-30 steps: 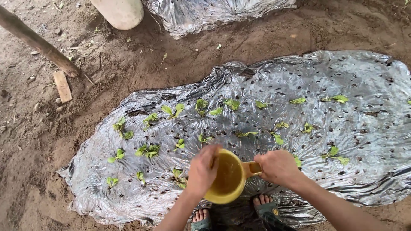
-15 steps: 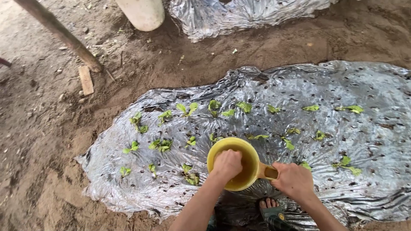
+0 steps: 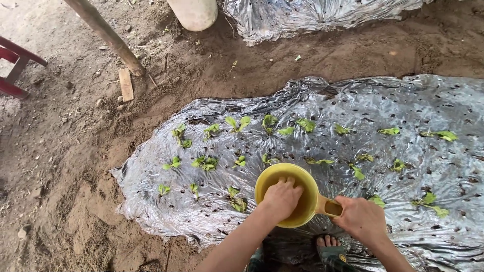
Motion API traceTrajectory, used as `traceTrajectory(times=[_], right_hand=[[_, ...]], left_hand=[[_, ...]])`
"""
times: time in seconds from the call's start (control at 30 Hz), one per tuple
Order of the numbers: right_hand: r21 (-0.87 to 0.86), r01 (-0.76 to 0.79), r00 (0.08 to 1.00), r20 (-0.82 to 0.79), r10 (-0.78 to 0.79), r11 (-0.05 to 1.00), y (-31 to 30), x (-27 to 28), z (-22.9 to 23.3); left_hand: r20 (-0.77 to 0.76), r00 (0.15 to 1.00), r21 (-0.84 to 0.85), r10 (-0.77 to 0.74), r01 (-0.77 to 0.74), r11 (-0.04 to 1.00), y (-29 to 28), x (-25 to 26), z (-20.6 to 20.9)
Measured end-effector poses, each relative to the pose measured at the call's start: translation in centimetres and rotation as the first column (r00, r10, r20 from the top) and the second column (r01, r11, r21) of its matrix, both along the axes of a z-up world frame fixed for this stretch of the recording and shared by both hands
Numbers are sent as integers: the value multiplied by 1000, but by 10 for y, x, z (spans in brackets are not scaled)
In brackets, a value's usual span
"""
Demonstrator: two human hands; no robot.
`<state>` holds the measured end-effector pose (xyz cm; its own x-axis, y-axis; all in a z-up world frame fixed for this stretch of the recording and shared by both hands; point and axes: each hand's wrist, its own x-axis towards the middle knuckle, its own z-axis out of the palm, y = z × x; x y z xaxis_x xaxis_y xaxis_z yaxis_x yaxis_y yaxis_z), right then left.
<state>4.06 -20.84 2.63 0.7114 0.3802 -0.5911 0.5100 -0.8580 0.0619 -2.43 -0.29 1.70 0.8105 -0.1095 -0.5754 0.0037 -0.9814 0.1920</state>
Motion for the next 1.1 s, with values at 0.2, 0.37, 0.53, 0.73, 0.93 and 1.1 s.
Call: traceTrajectory(times=[0.2,0.37,0.53,0.73,0.93,1.1], right_hand=[[0,37,999,2,-37,999,3,-3,7],[41,76,997,-5,-76,996,1,-1,0],[129,85,996,-11,-84,988,-3,0,-10],[87,93,995,-31,-91,992,4,-3,-3],[139,106,993,-63,-98,985,3,-3,-2],[102,115,992,-59,-109,988,0,-4,-4]], left_hand=[[282,947,-216,157,-97,972,4,-17,64],[145,988,-37,44,-39,999,17,-18,112],[660,707,-430,253,79,899,46,-29,160],[-44,993,-152,113,-119,981,34,-12,172],[740,603,-490,297,181,853,104,-62,249],[556,581,-410,594,-431,804,248,-75,184]])
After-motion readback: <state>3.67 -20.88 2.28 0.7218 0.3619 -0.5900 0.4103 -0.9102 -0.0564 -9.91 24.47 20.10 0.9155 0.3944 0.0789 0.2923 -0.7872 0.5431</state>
